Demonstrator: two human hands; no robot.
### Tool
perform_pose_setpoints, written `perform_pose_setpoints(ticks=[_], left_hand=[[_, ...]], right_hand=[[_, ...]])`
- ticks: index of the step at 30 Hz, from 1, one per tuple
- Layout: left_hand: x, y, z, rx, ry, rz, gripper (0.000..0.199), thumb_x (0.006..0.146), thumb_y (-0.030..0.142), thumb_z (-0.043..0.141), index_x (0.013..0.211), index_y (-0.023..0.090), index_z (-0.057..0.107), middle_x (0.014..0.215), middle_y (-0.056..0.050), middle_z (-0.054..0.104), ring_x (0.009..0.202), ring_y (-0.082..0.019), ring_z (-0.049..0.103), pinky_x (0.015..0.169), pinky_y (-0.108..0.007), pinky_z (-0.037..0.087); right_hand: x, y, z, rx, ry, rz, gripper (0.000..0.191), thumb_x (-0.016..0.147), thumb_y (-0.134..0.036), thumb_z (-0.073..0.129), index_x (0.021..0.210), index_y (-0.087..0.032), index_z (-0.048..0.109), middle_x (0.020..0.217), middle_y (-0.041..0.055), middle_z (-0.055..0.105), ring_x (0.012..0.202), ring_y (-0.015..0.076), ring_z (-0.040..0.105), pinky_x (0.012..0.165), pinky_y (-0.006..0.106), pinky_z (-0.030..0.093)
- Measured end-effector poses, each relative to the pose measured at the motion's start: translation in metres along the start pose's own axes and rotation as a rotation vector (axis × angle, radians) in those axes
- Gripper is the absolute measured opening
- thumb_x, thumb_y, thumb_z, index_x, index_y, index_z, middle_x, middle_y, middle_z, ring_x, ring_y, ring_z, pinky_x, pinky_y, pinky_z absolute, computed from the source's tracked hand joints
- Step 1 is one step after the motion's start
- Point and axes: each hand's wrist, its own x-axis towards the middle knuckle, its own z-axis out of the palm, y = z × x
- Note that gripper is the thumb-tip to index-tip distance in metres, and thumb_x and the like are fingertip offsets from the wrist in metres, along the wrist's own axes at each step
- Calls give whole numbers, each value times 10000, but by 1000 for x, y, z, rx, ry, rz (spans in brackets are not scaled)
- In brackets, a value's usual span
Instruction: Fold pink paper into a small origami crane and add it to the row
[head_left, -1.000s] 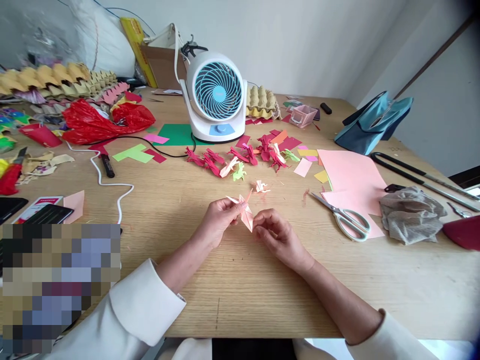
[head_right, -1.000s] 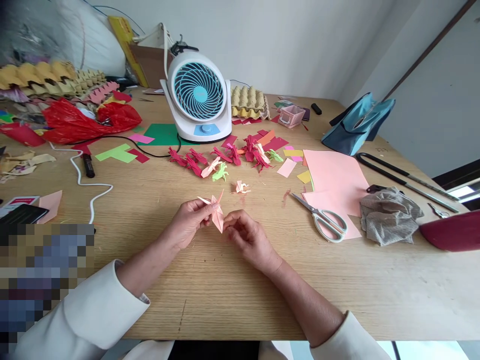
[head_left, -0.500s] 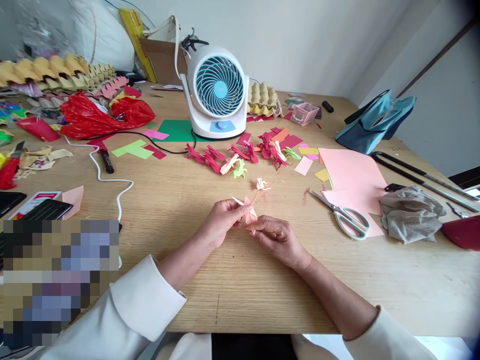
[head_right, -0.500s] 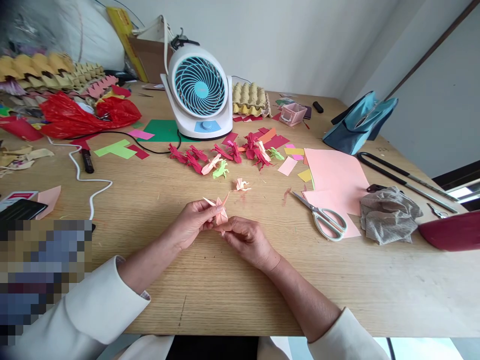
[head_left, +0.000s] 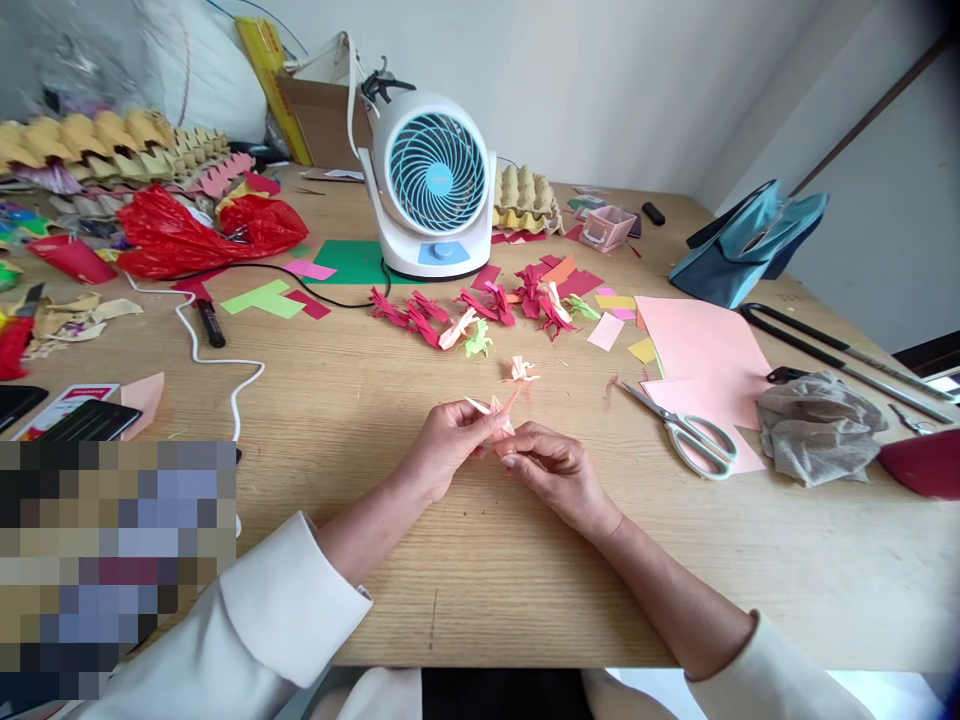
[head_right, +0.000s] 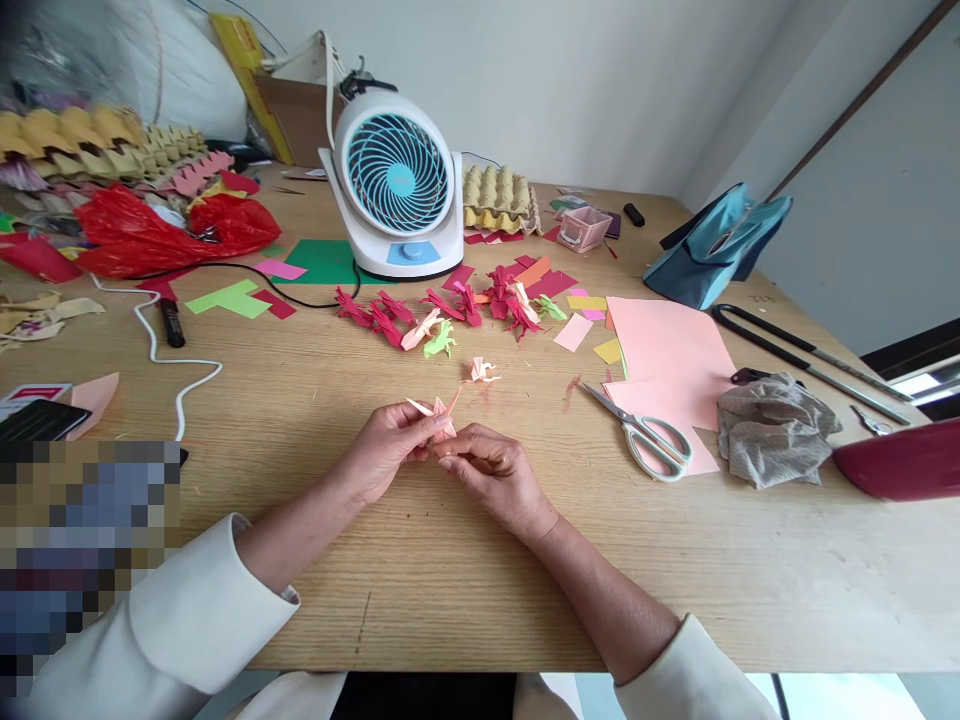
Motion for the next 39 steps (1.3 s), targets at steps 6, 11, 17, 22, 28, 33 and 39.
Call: perform_pose_setpoints(ticks=[6,11,17,22,28,33,39], left_hand=[[-2,4,3,29,-14,42,399,700,483,775,588,137,611,638,-22,633,595,-105,508,551,-227,365],[-3,6,4,70,-48,118,382,757,458,741,592,140,608,659,-30,644,618,-120,541,569,-237,385],[0,4,1,137,-139,247,344,808,432,702,628,149,625,643,-30,652,622,-144,594,612,-266,449],[-1,5,-1,207,-154,283,318,817,421,693,651,155,637,670,-38,671,640,-161,616,653,-282,493],[-2,8,-1,270,-156,309,304,830,396,682,650,154,645,667,-33,667,635,-158,615,644,-277,490],[-2,5,-2,289,-144,320,289,838,372,675,656,151,633,678,-36,667,647,-160,620,642,-272,486],[-4,3,-1,324,-117,338,228,835,349,678,717,157,650,704,-36,694,652,-161,630,624,-263,487]], right_hand=[[0,5,7,280,93,124,335,815,-244,758,1050,-270,521,781,-39,629,703,112,598,664,241,482],[5,7,7,344,99,200,388,751,-306,812,1040,-243,561,737,-35,646,658,110,593,627,234,497],[5,2,4,242,30,336,293,737,-444,790,750,-174,676,685,2,684,531,100,594,527,234,510],[6,2,3,242,27,397,331,678,-456,827,702,-159,682,655,16,711,507,124,648,498,232,522],[5,1,3,251,23,432,318,706,-433,813,697,-153,661,639,19,718,491,112,644,489,216,515],[4,0,2,224,-2,422,339,720,-454,798,705,-151,648,631,18,708,480,102,623,473,207,493],[5,-3,1,137,-5,395,368,758,-506,747,683,-173,610,527,-30,619,416,71,514,424,189,427]])
